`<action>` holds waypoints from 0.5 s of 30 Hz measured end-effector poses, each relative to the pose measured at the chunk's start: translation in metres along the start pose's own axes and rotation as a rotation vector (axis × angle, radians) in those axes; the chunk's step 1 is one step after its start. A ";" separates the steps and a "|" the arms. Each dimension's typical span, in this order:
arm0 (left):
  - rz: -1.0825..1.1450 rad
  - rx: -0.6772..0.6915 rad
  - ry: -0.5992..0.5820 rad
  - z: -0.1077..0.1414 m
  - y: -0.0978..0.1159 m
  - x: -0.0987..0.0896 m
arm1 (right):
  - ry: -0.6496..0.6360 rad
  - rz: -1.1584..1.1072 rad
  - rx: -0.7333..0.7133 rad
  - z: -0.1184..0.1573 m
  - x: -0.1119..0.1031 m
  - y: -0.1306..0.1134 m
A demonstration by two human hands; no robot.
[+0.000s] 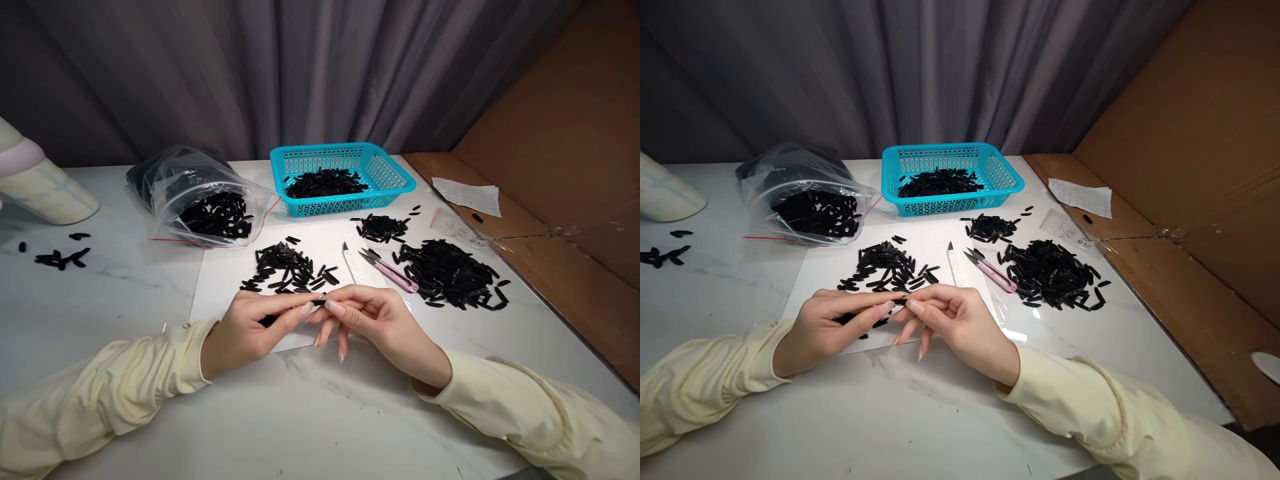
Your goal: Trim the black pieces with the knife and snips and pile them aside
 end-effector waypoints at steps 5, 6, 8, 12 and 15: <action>0.026 -0.003 -0.021 0.001 -0.001 0.002 | -0.001 -0.047 -0.004 0.000 0.000 0.001; 0.032 0.001 -0.019 0.001 -0.001 0.002 | -0.006 -0.051 -0.008 0.000 0.000 0.001; 0.041 0.004 -0.018 0.001 -0.001 0.002 | -0.016 -0.055 -0.014 0.000 0.000 0.001; 0.054 0.006 -0.021 0.001 -0.001 0.002 | -0.024 -0.060 -0.016 0.000 0.000 0.000; 0.064 0.015 -0.022 0.001 0.000 0.003 | -0.020 -0.061 -0.002 0.001 0.000 0.000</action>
Point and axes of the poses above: each hand's wrist, its own z-axis away from the middle knuckle, its own x-axis out of the palm, y = z × x, the point moved 9 cm from there along -z, towards the middle knuckle, and after that the axes turned 7 degrees about -y, right-handed, at the moved point
